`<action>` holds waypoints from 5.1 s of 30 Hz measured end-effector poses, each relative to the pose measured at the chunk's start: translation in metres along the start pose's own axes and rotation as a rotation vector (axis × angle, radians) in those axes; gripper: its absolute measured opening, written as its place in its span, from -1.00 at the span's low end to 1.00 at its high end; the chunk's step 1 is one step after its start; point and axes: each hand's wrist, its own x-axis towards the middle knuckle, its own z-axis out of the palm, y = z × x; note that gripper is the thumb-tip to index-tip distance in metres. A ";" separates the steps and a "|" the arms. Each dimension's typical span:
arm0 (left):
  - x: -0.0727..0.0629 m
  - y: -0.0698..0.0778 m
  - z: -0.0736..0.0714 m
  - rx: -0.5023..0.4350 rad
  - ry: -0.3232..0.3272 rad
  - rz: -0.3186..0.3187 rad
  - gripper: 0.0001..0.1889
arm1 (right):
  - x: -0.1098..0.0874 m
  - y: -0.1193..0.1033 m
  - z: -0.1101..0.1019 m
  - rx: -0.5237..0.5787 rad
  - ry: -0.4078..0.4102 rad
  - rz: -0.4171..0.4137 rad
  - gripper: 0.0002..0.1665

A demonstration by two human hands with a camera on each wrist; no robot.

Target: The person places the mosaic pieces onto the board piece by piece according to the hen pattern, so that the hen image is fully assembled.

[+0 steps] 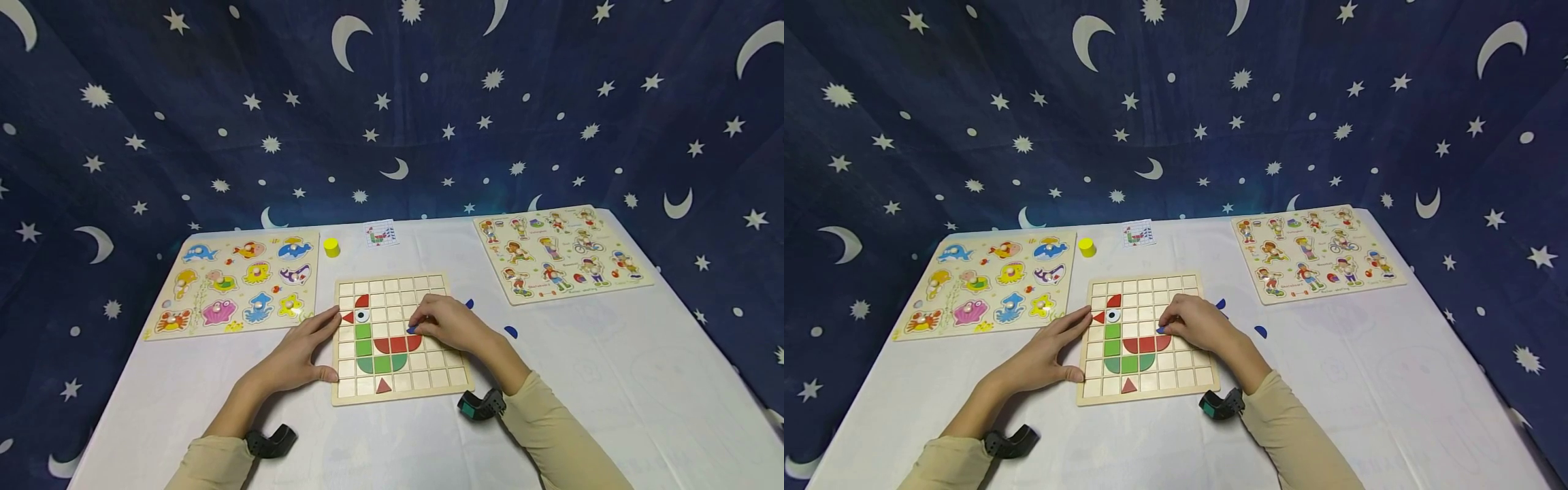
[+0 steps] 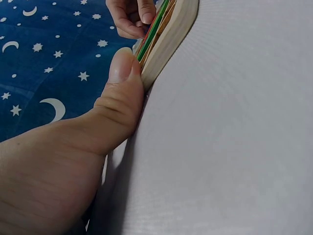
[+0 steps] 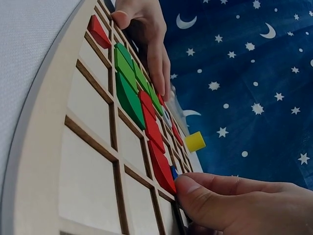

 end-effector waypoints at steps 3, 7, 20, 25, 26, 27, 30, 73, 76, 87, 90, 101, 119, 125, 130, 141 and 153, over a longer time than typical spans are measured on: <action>0.000 0.000 0.000 0.000 0.000 -0.001 0.15 | 0.000 -0.001 0.000 0.002 -0.003 0.007 -0.89; 0.000 -0.001 0.000 -0.002 -0.003 -0.004 0.15 | 0.000 -0.002 0.000 0.010 -0.001 0.023 -0.88; 0.000 0.000 0.000 -0.003 0.002 -0.001 0.15 | -0.001 -0.003 0.000 -0.011 0.023 -0.001 -0.92; 0.000 -0.001 0.001 -0.001 0.004 0.001 0.15 | -0.001 -0.003 -0.001 0.004 0.017 -0.002 -0.94; 0.000 -0.001 0.001 -0.001 0.004 0.001 0.15 | -0.001 -0.003 -0.002 0.007 0.016 -0.002 -0.94; 0.000 -0.001 0.001 0.000 0.004 0.002 0.15 | -0.001 -0.003 -0.002 0.008 0.014 -0.002 -0.94; 0.000 -0.001 0.001 0.000 0.003 0.000 0.16 | -0.001 0.000 -0.005 0.024 0.009 -0.004 -0.91; 0.000 -0.003 0.002 -0.012 -0.012 -0.013 0.15 | -0.026 0.076 -0.049 0.027 0.052 0.191 -0.90; 0.000 -0.002 0.002 -0.004 -0.002 -0.002 0.15 | -0.025 0.077 -0.049 0.012 0.053 0.172 -0.91; 0.001 -0.002 0.001 -0.005 -0.010 -0.007 0.15 | -0.025 0.079 -0.049 -0.036 0.073 0.149 -0.91; 0.000 -0.002 0.000 -0.009 -0.005 -0.003 0.15 | -0.025 0.080 -0.049 -0.031 0.062 0.160 -0.90; 0.000 -0.001 0.000 -0.002 -0.005 0.001 0.14 | -0.025 0.080 -0.050 -0.032 0.039 0.189 -0.88; 0.001 -0.003 0.001 -0.002 0.004 0.007 0.14 | -0.003 0.035 -0.030 -0.105 0.059 0.018 -0.86; 0.000 0.000 0.000 -0.007 -0.003 0.007 0.14 | 0.001 0.031 -0.019 -0.116 0.047 0.015 -0.88; 0.000 -0.001 0.000 -0.003 -0.001 0.003 0.14 | 0.002 0.032 -0.016 -0.108 0.061 -0.009 -0.87; 0.001 0.000 -0.001 -0.007 -0.009 -0.008 0.15 | 0.002 0.031 -0.016 -0.072 0.062 -0.012 -0.86; 0.000 0.000 -0.001 -0.014 -0.003 -0.003 0.15 | -0.008 0.050 -0.037 0.071 0.064 0.096 -0.79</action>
